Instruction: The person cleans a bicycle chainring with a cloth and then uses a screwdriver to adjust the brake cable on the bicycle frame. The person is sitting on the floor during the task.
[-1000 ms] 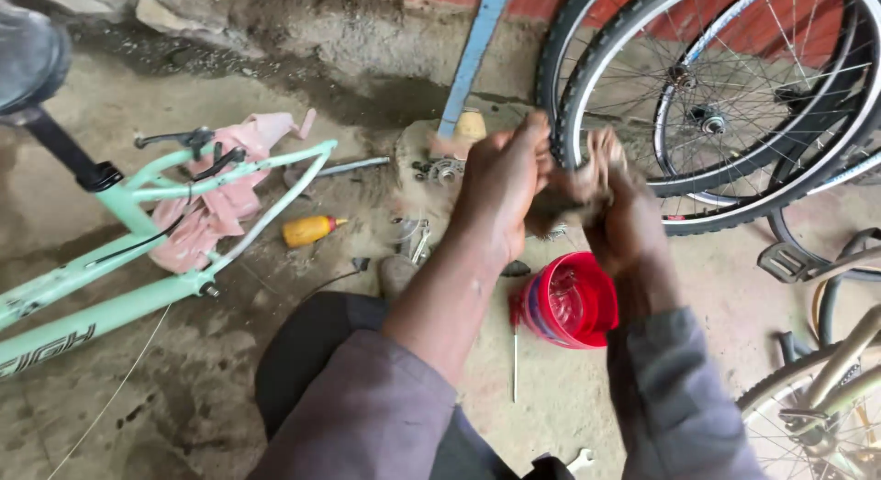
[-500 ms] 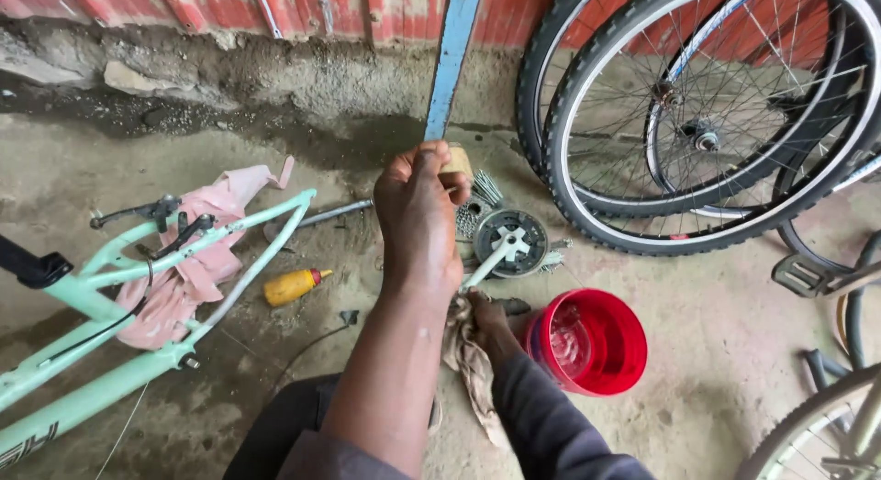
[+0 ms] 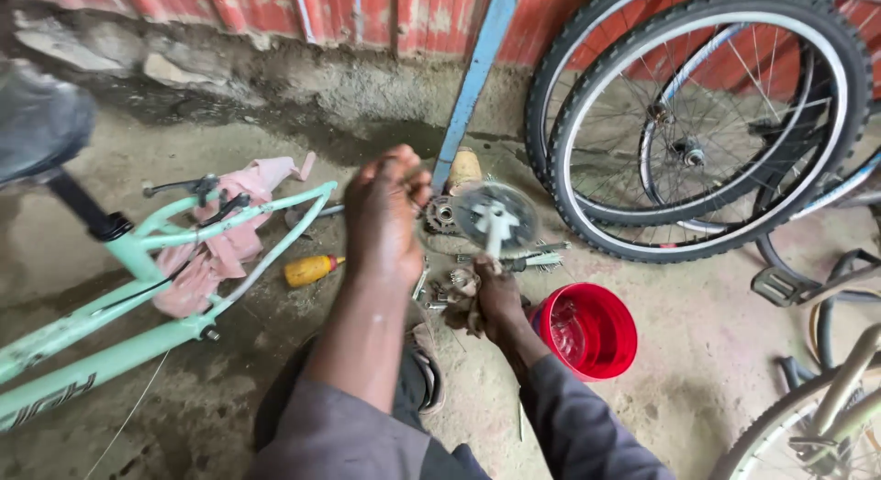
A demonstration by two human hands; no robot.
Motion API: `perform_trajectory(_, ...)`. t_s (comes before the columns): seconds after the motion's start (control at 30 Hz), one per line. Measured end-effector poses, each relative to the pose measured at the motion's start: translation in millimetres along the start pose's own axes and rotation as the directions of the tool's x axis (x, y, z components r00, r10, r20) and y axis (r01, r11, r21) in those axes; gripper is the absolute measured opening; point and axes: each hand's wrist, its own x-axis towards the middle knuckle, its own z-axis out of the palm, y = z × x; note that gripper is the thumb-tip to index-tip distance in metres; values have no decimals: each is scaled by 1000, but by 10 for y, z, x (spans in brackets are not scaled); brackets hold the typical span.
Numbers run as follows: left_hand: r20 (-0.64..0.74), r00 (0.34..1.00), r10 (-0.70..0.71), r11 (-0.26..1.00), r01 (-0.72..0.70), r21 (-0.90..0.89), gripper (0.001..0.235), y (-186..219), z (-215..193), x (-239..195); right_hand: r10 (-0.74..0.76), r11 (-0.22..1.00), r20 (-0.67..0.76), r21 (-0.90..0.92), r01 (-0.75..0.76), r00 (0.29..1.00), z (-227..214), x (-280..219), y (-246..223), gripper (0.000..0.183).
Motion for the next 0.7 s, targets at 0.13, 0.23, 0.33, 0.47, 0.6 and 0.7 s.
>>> perform_trajectory(0.13, -106, 956, 272, 931, -233, 282, 26, 666, -799, 5, -22, 965, 295, -243, 98, 955, -41, -318, -430, 88)
perform_trajectory(0.23, -326, 914, 241, 908, -93, 409, 46, 1186, -1419, -137, -177, 871, 435, -348, 346, 883, 106, -285, -700, 65)
perform_trajectory(0.33, -240, 969, 49, 975, 5, 222, 54, 1732, -1542, -813, -271, 915, 776, 23, 403, 569, 357, -1095, -1246, 33)
perform_trajectory(0.47, -198, 969, 146, 954, -191, -231, 57, 1887, -2300, -816, -121, 740, 969, -56, 670, 216, 801, -1704, -1456, 49)
perform_trajectory(0.6, -572, 802, 172, 911, -350, -217, 57, 1831, -2816, -788, -3, 211, 999, -41, 977, 42, 1290, -1147, -1402, 56)
perform_trajectory(0.7, -561, 784, 265, 953, -302, 27, 67, 1889, -2860, -799, -342, 453, 801, -317, 833, 491, 1529, -1352, -1699, 26)
